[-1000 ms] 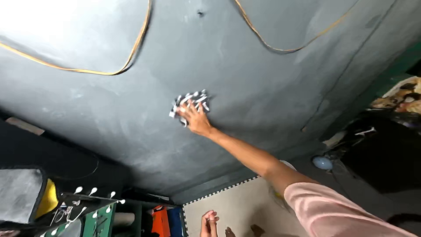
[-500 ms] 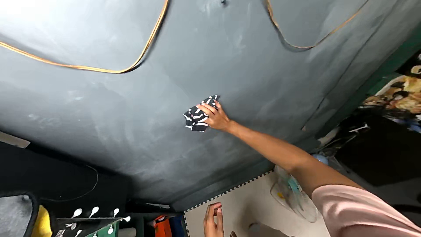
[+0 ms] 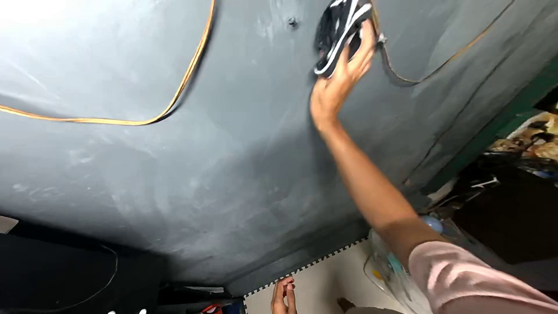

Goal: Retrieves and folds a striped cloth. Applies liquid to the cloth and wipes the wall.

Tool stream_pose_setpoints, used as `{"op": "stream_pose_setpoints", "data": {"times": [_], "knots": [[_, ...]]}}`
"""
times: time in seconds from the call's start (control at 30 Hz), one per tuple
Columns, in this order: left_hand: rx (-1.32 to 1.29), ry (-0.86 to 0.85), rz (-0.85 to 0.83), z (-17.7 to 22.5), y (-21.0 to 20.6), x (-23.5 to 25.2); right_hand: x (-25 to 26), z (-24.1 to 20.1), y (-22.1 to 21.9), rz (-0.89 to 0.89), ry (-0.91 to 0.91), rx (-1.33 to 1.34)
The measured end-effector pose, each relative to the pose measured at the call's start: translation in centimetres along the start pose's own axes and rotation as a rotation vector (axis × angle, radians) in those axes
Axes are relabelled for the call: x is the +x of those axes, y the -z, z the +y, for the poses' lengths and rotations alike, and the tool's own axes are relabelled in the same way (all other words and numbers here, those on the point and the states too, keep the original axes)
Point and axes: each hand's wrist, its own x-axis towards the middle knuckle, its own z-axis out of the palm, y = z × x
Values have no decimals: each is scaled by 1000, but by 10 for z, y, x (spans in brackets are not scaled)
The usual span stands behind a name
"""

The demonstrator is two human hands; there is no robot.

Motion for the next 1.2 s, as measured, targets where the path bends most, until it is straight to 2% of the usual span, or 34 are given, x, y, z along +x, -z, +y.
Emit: {"op": "stream_pose_setpoints", "data": {"times": [0.07, 0.1, 0.13, 0.2, 0.27, 0.3, 0.33, 0.4, 0.53, 0.63, 0.7, 0.77, 0.83, 0.9, 0.97, 1.03, 1.2], "knots": [[8, -13, -7, 2, -8, 10, -47, -29, 5, -98, 20, 91], [7, -24, -25, 3, -12, 13, -90, -39, 15, -224, 96, 174], [10, -40, -48, 5, -16, 16, -140, -40, 28, -404, 218, 255], [25, -82, -98, 9, -24, 24, -213, -14, 42, -646, 608, 344], [67, -107, -150, 14, -31, 27, -209, 13, 44, -739, 969, 430], [93, -116, -167, 16, -34, 30, -190, 19, 40, -711, 1041, 459], [116, -118, -178, 17, -36, 31, -166, 23, 38, -664, 1044, 469], [138, -108, -185, 18, -35, 27, -121, 27, 33, -547, 906, 423], [112, -78, -135, 11, -38, 15, -37, 13, 11, -186, 398, 282], [104, -39, -108, 3, -42, 6, -31, -29, -6, -21, 140, 270], [99, -26, -111, 1, -46, 0, -77, -52, 3, -176, 178, 294], [111, -37, -123, 1, -50, -1, -163, -44, 31, -528, 394, 366], [168, -45, -159, 1, -52, 1, -252, 7, 53, -846, 722, 436], [239, -43, -195, 5, -50, 2, -296, 70, 68, -1052, 1041, 514], [271, -48, -195, 4, -47, 2, -276, 102, 71, -1015, 1199, 499], [274, -46, -188, 0, -47, -1, -218, 98, 66, -823, 1128, 428], [308, -52, -217, -2, -46, 0, -12, 28, 23, -397, 497, 265]]}}
